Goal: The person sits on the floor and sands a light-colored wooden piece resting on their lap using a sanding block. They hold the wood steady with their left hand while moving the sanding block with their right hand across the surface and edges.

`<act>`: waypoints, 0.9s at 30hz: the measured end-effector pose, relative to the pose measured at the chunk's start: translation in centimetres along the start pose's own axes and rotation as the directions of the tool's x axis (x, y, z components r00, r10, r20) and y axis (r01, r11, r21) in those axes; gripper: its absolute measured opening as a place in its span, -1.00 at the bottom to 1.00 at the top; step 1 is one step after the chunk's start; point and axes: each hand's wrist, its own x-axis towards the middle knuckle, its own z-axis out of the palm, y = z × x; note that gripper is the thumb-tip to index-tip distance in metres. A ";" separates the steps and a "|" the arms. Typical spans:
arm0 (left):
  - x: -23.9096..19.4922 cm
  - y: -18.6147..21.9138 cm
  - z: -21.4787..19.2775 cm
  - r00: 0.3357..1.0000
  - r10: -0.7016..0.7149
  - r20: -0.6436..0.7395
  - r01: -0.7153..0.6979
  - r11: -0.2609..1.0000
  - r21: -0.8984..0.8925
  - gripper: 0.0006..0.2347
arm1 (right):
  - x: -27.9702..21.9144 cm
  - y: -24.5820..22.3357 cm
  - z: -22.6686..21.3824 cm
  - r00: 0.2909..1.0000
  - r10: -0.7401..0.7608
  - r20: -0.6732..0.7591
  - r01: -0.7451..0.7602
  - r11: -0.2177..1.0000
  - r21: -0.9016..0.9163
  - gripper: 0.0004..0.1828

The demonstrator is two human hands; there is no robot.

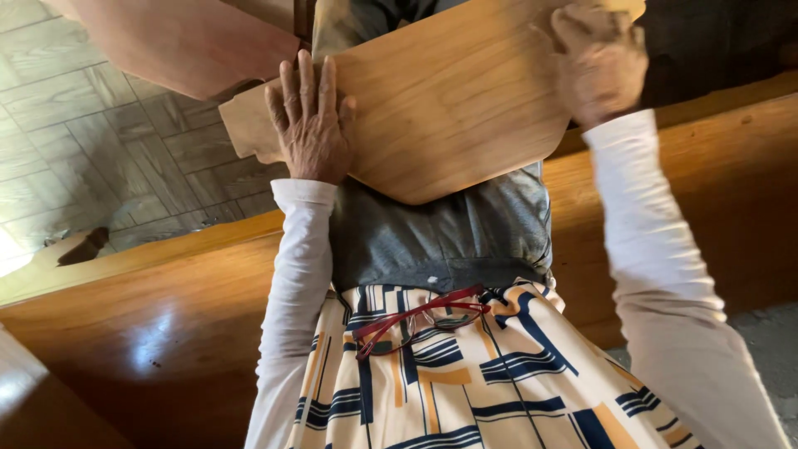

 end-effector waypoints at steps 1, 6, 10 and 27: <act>0.1 -0.2 -0.3 1.000 0.000 -0.001 0.000 1.000 0.001 -0.52 | -1.6 -1.1 2.8 1.000 0.000 -0.002 0.000 1.000 0.000 -0.64; 1.2 -2.2 -1.2 0.966 -0.119 0.227 0.180 0.946 -0.271 -0.44 | 0.3 -13.2 -0.2 0.953 -0.090 0.288 -0.109 0.786 0.608 -0.60; 1.8 -3.9 -3.3 0.972 -0.093 0.216 0.221 0.677 -0.702 -0.43 | 6.9 -20.3 -9.0 0.986 -0.165 -0.002 0.053 0.307 0.950 -0.73; 1.9 -0.8 -0.4 1.000 -0.011 -0.021 0.009 0.995 -0.104 -0.51 | -1.5 6.6 8.0 0.971 -0.010 0.239 0.038 0.993 -0.109 -0.72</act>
